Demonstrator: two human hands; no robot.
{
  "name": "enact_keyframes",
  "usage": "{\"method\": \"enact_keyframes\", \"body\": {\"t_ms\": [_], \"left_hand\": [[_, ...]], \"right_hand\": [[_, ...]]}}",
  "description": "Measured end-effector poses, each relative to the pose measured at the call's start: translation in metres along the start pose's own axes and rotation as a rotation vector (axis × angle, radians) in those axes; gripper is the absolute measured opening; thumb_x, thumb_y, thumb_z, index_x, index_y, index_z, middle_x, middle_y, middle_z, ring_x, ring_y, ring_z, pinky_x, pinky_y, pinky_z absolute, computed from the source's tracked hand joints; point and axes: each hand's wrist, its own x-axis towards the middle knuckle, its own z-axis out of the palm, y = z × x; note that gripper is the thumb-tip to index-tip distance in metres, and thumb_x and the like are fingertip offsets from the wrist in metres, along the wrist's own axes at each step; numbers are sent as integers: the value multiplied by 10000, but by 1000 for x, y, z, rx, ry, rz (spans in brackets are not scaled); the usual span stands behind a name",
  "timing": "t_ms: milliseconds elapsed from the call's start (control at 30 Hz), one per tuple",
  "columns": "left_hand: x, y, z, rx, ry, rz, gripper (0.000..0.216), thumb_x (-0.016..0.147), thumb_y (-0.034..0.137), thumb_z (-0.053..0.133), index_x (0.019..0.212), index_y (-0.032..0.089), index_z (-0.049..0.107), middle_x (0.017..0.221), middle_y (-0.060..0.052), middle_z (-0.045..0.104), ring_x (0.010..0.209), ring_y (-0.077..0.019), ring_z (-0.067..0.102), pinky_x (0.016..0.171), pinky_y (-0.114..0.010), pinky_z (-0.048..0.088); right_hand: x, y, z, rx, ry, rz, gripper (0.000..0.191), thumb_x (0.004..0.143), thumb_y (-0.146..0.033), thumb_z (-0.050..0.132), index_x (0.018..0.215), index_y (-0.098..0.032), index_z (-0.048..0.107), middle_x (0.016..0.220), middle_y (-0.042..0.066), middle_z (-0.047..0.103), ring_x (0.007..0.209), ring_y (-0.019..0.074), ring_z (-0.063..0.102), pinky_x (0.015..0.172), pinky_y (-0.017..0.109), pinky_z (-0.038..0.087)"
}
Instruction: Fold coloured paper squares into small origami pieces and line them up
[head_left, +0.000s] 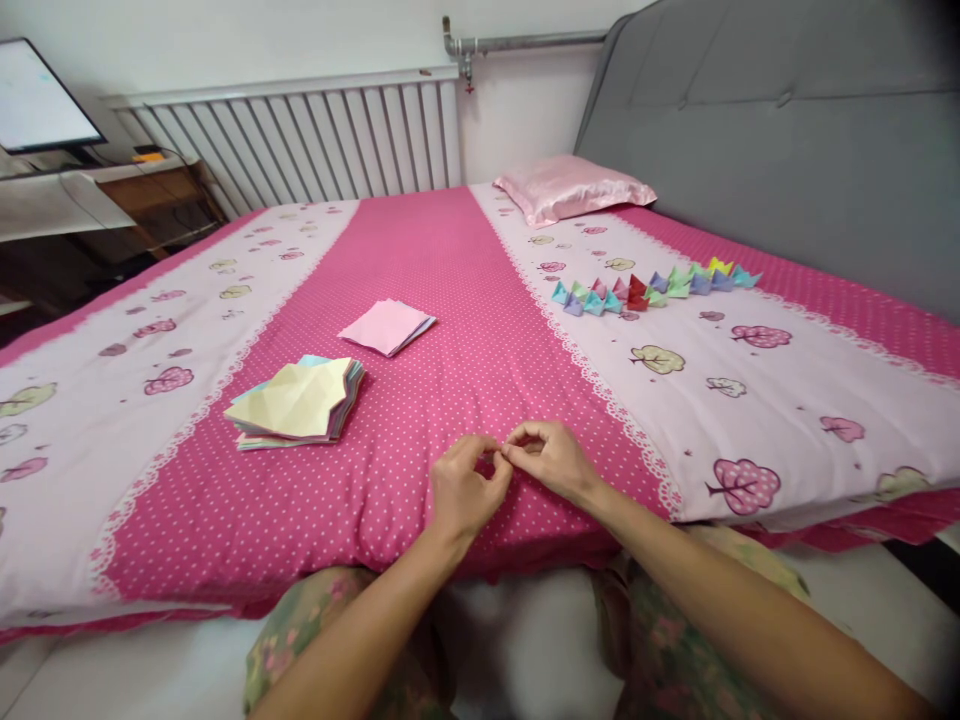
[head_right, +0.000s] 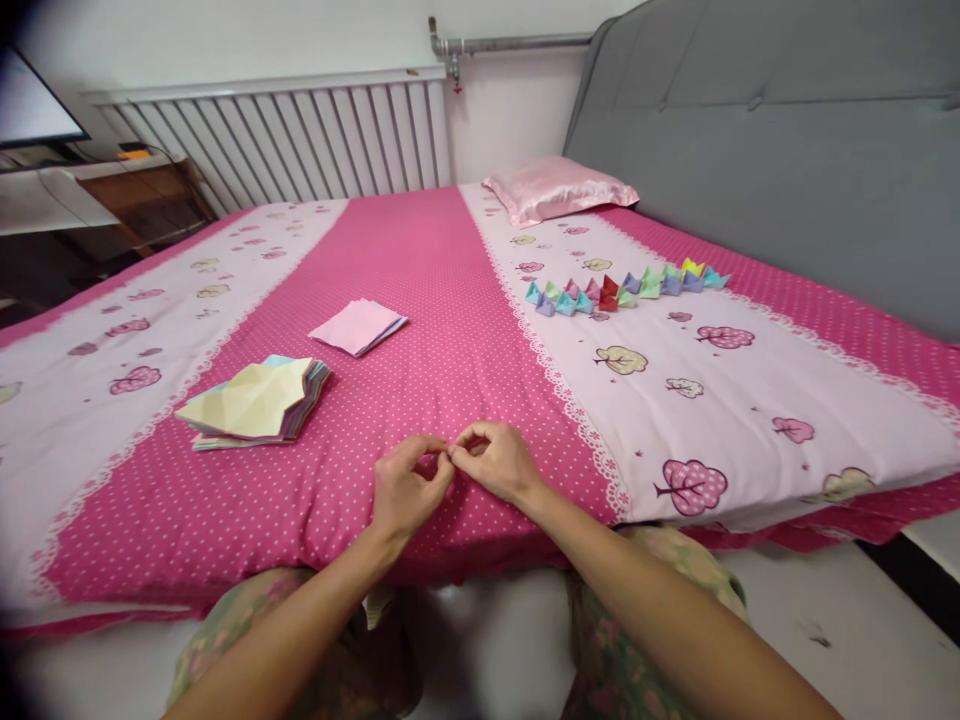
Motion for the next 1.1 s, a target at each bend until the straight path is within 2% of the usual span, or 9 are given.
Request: {"method": "enact_keyframes", "body": {"t_ms": [267,567,867,1100], "left_hand": [[2,1,0,21,32,-69,113,727,170,521,734,193,631,711,-18,668,654,-136,609,647,-258,479],[4,-14,1,-137,-36,-247,122,716,177,525,746,178,643,703,-21,679,638,-134,629,657,-272,501],[6,-16,-2,-112,-66,-270,133,710,147,494,710,169,625,666,-19,664,588,-128,608,583,-242,475],[6,-18,-3,-52,-98,-141,160,736,133,466,729,180,620,717,-27,662,638,-137,602,620,-256,469]], "right_hand": [[-1,-5,3,-83,64,10,79,684,-235,563,690,-176,615,684,30,667,623,165,636,602,257,499],[0,-1,-3,-54,33,9,124,739,-237,503,755,-177,611,742,25,656,676,155,628,648,264,502],[-2,-4,-12,-22,-90,11,76,758,-205,444,794,-200,511,732,-14,609,568,112,585,526,219,456],[-6,-12,-20,-159,-93,-90,93,740,-157,452,771,-204,525,744,-8,619,593,122,578,557,224,436]]}}
